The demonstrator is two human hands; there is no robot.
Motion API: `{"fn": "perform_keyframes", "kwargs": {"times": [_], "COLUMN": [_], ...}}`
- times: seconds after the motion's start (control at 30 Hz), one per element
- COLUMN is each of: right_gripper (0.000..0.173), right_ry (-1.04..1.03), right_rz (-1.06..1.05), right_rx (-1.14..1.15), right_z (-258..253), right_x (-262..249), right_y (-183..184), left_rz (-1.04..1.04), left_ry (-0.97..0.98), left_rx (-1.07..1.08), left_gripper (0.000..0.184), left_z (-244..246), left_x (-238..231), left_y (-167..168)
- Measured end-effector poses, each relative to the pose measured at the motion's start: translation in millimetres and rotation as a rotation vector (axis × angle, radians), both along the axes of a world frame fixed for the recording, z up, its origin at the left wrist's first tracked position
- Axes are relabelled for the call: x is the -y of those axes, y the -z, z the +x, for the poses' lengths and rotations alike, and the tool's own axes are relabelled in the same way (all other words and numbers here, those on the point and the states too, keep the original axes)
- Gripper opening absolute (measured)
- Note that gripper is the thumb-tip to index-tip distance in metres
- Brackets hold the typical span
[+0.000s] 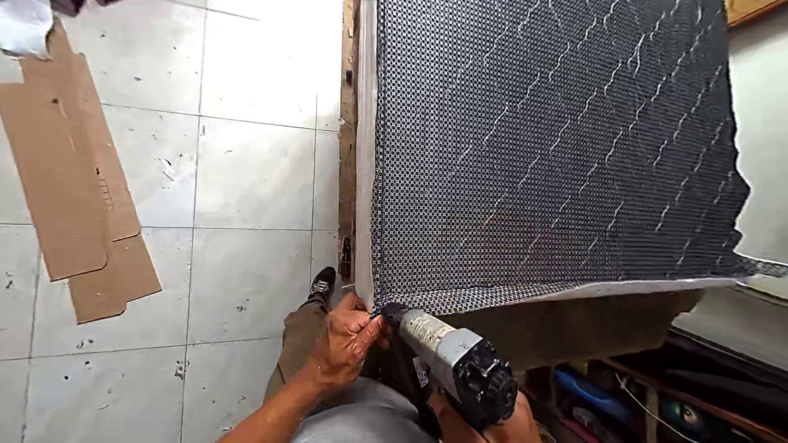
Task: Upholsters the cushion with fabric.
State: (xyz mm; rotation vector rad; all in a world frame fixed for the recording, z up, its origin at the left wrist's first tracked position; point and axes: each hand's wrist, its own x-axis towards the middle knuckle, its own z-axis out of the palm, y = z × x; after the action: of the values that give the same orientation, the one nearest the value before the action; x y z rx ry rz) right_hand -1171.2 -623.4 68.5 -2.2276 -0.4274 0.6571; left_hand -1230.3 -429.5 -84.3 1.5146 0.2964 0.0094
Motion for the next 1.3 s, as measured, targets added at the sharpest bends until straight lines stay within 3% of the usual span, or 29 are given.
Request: {"fn": "perform_keyframes", "kwargs": {"times": [0.17, 0.23, 0.3, 0.4, 0.5, 0.57, 0.67, 0.9, 1.03, 1.17, 1.3], "right_gripper": [0.019, 0.02, 0.022, 0.025, 0.019, 0.017, 0.017, 0.019, 0.018, 0.02, 0.023], "right_ry": [0.015, 0.019, 0.1, 0.305, 0.428, 0.485, 0.552, 0.54, 0.444, 0.324, 0.396], "right_rz": [-0.144, -0.182, -0.175, -0.102, -0.054, 0.007, 0.078, 0.057, -0.051, -0.192, -0.162], "right_rx": [0.108, 0.117, 0.056, -0.042, 0.031, 0.102, 0.164, 0.092, 0.109, 0.199, 0.064], "right_z": [-17, -21, -26, -29, -22, -17, -7, 4, 3, 6, 11], "right_x": [-23, -19, -1, 36, 52, 54, 57, 65, 62, 64, 112], "right_y": [-12, -18, -26, -35, -39, -37, -32, 4, 12, 1, -28], "left_rz": [-0.04, 0.017, 0.212, 0.561, 0.983, 1.16, 1.111, 1.108, 1.155, 1.147, 1.069], "left_ry": [0.027, 0.186, 0.432, 0.358, 0.41, 0.609, 0.765, 0.921, 0.89, 0.93, 0.886], "left_rx": [-0.065, -0.106, -0.02, 0.347, 0.572, 0.557, 0.569, 0.494, 0.478, 0.499, 0.596], "left_gripper": [0.038, 0.04, 0.046, 0.042, 0.036, 0.053, 0.06, 0.064, 0.063, 0.069, 0.065], "left_z": [3, 2, 10, 59, 153, 198, 195, 164, 145, 149, 201], "left_x": [-4, -17, -51, -91, -67, -23, 28, 13, 12, 13, 40], "left_y": [-1, -4, -14, -44, -53, -34, -3, -17, -18, -18, -7]}}
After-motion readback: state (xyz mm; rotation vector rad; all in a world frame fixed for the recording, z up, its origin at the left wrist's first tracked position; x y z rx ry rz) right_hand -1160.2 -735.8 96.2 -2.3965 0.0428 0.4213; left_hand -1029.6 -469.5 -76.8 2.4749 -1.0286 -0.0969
